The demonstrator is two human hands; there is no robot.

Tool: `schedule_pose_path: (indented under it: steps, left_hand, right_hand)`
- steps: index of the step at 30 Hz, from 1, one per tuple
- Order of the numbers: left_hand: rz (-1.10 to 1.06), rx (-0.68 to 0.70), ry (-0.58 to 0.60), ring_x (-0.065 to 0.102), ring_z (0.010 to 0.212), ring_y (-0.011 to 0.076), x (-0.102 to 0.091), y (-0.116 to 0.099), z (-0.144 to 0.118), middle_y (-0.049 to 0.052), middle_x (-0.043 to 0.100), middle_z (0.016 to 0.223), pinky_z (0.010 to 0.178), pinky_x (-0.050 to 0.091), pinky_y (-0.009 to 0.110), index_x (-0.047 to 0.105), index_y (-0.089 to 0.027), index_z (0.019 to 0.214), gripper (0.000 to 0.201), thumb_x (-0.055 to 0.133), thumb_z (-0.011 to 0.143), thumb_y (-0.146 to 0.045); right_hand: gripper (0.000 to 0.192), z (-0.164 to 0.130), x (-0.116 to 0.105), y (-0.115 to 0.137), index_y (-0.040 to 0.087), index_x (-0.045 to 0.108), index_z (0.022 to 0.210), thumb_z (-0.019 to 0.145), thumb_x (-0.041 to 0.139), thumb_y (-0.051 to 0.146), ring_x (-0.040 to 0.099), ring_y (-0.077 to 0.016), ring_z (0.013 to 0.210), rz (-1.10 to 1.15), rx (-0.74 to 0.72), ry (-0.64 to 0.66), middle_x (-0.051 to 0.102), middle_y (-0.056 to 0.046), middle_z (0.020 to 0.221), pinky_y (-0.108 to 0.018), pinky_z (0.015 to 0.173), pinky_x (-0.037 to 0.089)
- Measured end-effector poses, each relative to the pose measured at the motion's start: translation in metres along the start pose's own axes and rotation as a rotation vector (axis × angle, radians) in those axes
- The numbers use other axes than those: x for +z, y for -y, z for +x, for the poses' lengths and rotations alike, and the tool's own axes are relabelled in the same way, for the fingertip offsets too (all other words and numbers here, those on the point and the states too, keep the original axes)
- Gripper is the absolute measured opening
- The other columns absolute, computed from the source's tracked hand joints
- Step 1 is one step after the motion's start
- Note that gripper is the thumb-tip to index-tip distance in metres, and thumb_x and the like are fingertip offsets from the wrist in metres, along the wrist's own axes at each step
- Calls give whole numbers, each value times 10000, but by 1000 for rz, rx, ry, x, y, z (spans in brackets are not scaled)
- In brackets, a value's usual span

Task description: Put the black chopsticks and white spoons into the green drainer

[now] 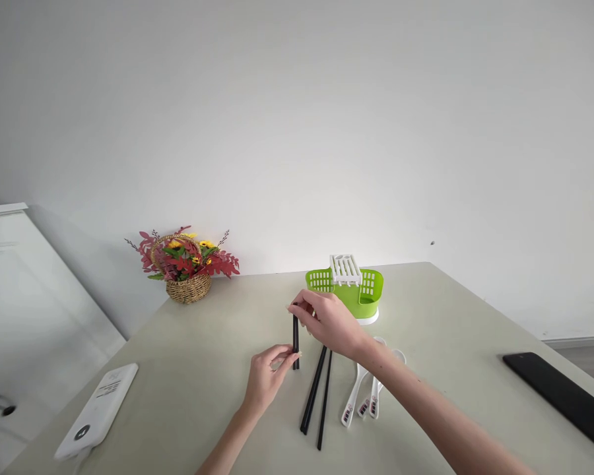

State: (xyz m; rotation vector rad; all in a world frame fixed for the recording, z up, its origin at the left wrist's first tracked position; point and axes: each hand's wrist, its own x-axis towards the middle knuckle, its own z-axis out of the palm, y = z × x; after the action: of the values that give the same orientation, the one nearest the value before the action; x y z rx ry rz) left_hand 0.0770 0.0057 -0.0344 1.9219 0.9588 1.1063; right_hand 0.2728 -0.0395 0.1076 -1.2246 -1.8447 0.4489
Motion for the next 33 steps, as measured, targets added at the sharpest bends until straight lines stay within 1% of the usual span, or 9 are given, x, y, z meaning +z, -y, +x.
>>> schedule_pose_path:
  steps: [4, 8, 12, 16, 18, 21, 27, 30, 33]
  left_hand:
    - [29, -43, 97, 759, 798, 216, -2, 8, 4, 46, 806, 881, 783, 606, 297, 770, -203, 888, 276, 680, 895, -464]
    - [64, -83, 244, 725, 753, 206, -16, 18, 10, 61, 797, 819, 707, 563, 266, 787, -192, 843, 391, 623, 921, -539]
    - [-12, -193, 102, 640, 596, 148, -31, 27, 15, 73, 772, 763, 591, 497, 229, 740, -171, 758, 550, 490, 969, -613]
    - [-68, -252, 49, 602, 562, 135, -33, 32, 13, 52, 740, 707, 552, 453, 220, 703, -174, 719, 565, 489, 959, -638]
    - [-56, -263, 58, 590, 552, 133, -31, 33, 11, 45, 734, 695, 547, 439, 222, 698, -176, 705, 566, 491, 959, -638]
    - [-35, -279, 55, 570, 532, 127, -31, 31, 9, 39, 727, 683, 539, 416, 225, 687, -178, 691, 573, 475, 971, -630]
    - [39, -287, 36, 579, 536, 134, -30, 28, 4, 33, 713, 649, 543, 402, 230, 671, -186, 668, 563, 463, 994, -595]
    - [74, -271, 25, 604, 562, 144, -29, 29, -1, 33, 709, 642, 557, 409, 231, 662, -192, 660, 549, 464, 1004, -571]
    - [93, -260, 13, 609, 572, 144, -29, 27, -5, 30, 701, 639, 562, 405, 232, 648, -194, 652, 542, 465, 1010, -558]
  right_hand:
    - [330, 5, -8, -2, 249, 583, 815, 1013, 479, 491, 594, -136, 590, -61, -10, -42, 656, 21, 686, -256, 590, 452]
    - [412, 24, -44, -2, 232, 606, 805, 976, 510, 595, 535, -122, 501, -43, 38, -217, 632, 20, 607, -245, 496, 404]
    - [411, 55, -91, -2, 224, 625, 881, 966, 522, 613, 574, -130, 514, -39, 114, -392, 665, 9, 619, -249, 511, 431]
    - [355, 84, -115, -14, 234, 602, 848, 982, 522, 553, 599, -134, 527, -200, 124, -508, 664, 22, 599, -266, 592, 453]
    - [340, 97, -117, -26, 239, 588, 844, 995, 496, 529, 598, -135, 527, -290, 139, -483, 663, 28, 594, -266, 604, 443]
    - [331, 114, -114, -52, 243, 572, 865, 1013, 440, 509, 614, -145, 561, -396, 189, -365, 679, 24, 621, -267, 616, 433]
    - [305, 137, -84, -106, 231, 605, 870, 1007, 428, 439, 648, -171, 592, -442, 263, -140, 724, -20, 707, -275, 560, 404]
    - [299, 143, -68, -125, 231, 631, 867, 1001, 431, 407, 668, -191, 657, -476, 297, -95, 752, -48, 778, -287, 581, 412]
    - [320, 146, -65, -134, 229, 655, 965, 1004, 424, 446, 684, -208, 728, -516, 324, -104, 779, -71, 893, -300, 605, 425]
